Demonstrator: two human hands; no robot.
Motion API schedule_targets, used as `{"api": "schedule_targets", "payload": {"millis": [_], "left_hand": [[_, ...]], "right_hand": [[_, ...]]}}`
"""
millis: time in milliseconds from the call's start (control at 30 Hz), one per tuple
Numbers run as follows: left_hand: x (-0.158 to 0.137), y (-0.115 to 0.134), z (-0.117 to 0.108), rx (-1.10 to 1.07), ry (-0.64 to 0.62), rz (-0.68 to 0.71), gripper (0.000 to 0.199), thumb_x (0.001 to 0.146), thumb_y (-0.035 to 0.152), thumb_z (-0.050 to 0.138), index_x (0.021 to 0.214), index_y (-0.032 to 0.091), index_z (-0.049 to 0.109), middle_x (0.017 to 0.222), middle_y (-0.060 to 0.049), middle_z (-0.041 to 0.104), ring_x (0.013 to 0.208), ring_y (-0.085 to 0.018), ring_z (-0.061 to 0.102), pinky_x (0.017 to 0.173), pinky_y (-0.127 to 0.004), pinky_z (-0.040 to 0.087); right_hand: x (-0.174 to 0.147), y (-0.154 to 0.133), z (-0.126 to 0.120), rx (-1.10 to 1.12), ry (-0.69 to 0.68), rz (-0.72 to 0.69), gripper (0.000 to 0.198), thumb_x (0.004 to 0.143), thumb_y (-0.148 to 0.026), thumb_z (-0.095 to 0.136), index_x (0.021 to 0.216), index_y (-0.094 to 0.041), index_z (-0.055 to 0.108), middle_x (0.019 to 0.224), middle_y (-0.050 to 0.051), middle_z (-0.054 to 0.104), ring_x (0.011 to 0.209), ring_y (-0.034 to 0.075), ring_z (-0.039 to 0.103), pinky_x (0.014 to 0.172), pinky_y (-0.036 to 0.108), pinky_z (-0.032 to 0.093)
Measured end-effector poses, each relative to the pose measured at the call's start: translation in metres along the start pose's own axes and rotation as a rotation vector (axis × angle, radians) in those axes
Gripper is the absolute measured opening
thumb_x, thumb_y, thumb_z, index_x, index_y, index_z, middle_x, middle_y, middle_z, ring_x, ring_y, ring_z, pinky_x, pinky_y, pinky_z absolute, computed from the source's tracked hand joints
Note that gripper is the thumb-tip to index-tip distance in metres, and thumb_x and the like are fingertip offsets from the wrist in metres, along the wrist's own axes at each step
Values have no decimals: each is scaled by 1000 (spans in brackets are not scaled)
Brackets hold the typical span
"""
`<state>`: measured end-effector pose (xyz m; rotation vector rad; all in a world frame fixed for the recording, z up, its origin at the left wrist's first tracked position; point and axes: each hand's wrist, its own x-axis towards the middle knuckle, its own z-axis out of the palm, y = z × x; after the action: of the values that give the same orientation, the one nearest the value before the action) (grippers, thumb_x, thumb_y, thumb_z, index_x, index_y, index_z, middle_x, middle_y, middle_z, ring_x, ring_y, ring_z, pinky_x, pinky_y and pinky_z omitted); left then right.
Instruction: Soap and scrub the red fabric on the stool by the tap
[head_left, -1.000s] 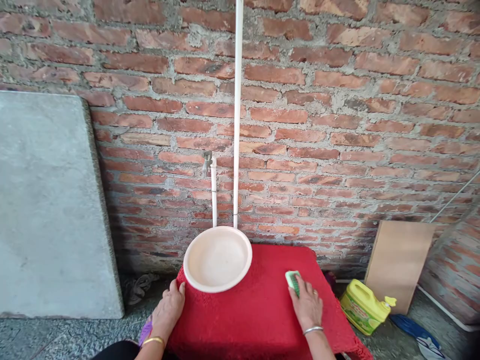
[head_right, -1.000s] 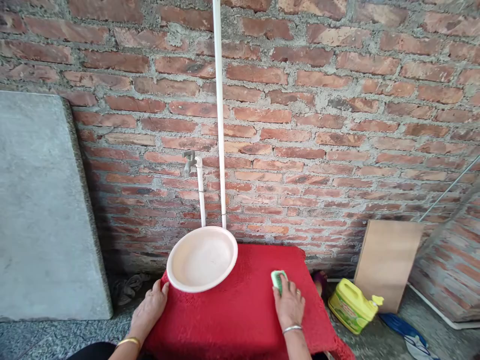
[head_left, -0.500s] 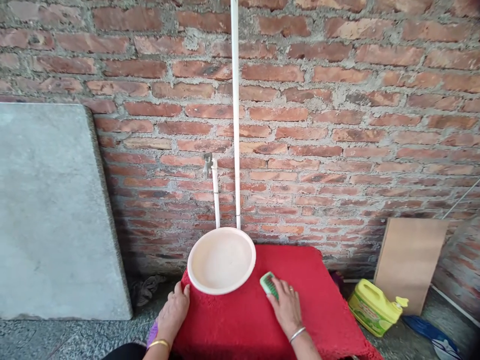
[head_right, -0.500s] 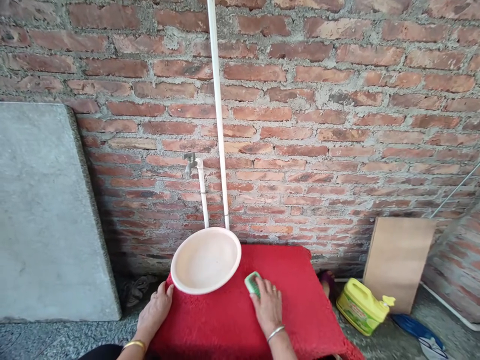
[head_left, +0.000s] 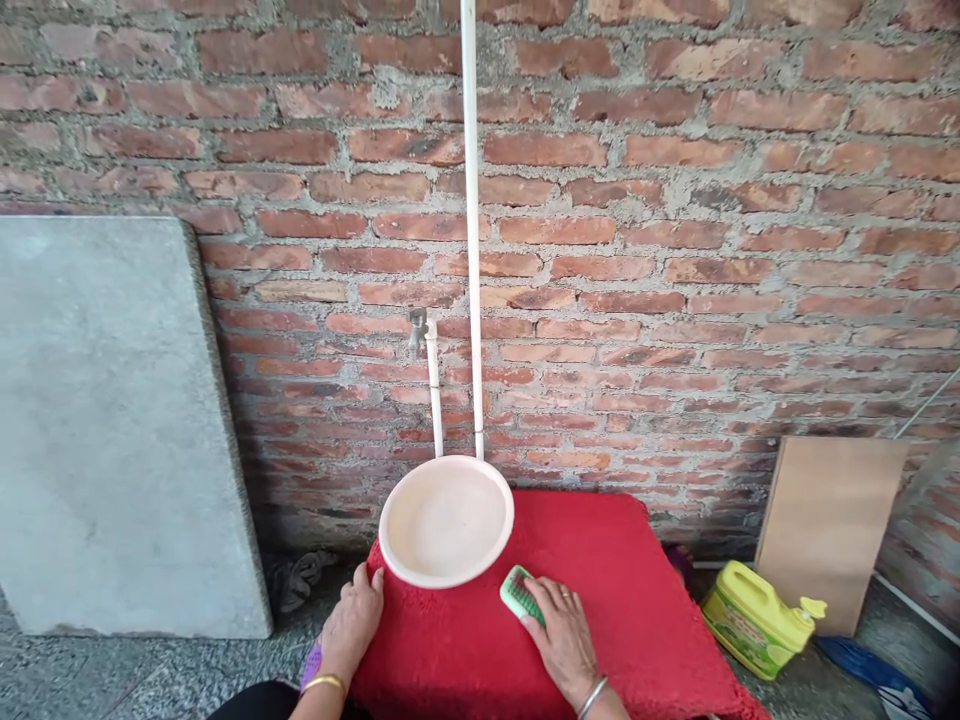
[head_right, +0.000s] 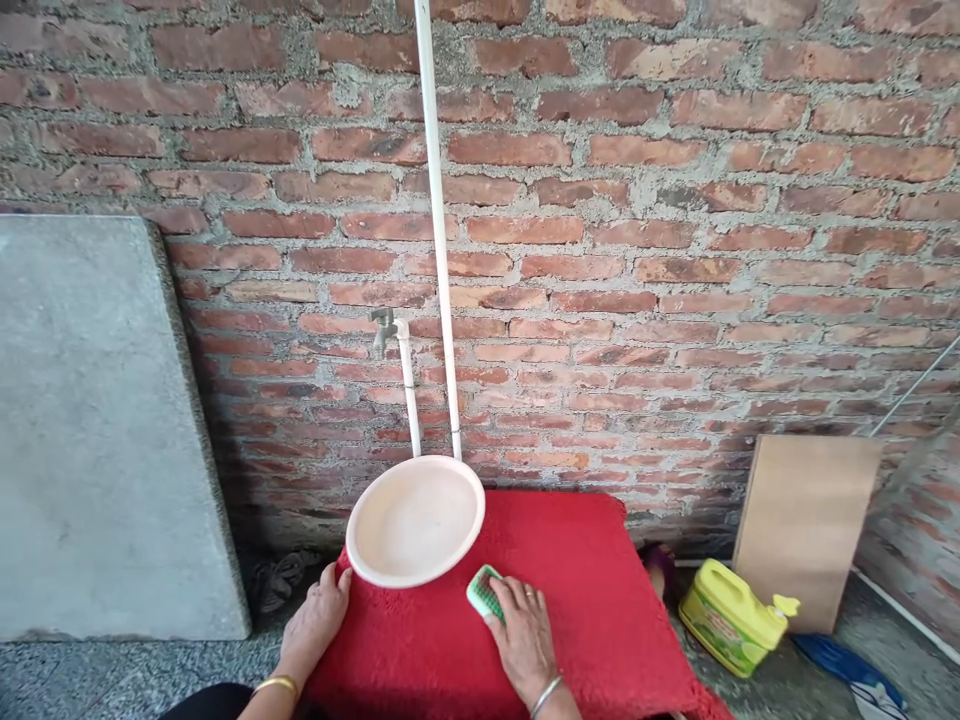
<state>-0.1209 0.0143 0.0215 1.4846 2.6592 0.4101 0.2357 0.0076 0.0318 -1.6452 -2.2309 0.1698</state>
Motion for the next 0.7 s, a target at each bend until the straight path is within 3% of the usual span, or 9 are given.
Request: {"api": "schedule_targets", "payload": {"millis": [100,233,333,433,567,700], "left_hand": [[-1,3,-4,46,-11,5,46,101,39,31,133,10,46,105,-19,69,88,-27,72,75,-34,52],[-2,7,-5,45,-30,-22,45,101,39,28,133,12,44,107,-18,68,87,-26,72,74,-35,52],[-2,8,-3,37,-29,-28,46,101,39,27,133,11,44,108,-19,67,90,-28,71,75,-37,52],[-3,9,-3,30,-25,-29,45,101,39,27,131,11,46,109,-20,66,90,-28,71,76,-37,52],[-4,9,-4,34,-14,-33,45,102,38,28,132,11,46,110,-20,65,93,-27,71,77,-36,52],[-3,9,-4,47,-14,-34,43,102,37,31,133,11,46,109,-19,65,91,-26,71,77,-36,52]], "right_hand": [[6,19,-11,-99,25,169,49,96,-44,40,139,-24,53,135,10,61,119,27,58,98,42,43],[1,71,-22,-292,182,444,58,95,-49,38,136,-10,53,119,20,65,99,32,65,81,43,48],[-6,101,-17,-356,290,510,66,94,-58,31,126,-8,59,110,23,66,88,34,66,73,45,49],[-10,102,2,-286,340,335,71,95,-63,21,114,-12,65,102,21,67,83,31,66,72,43,49],[-4,61,32,-58,303,-6,65,92,-71,29,112,-20,66,108,14,69,94,27,66,80,39,50],[14,27,35,-32,198,-88,51,94,-62,39,118,-25,64,115,10,68,102,25,65,86,38,49]]}}
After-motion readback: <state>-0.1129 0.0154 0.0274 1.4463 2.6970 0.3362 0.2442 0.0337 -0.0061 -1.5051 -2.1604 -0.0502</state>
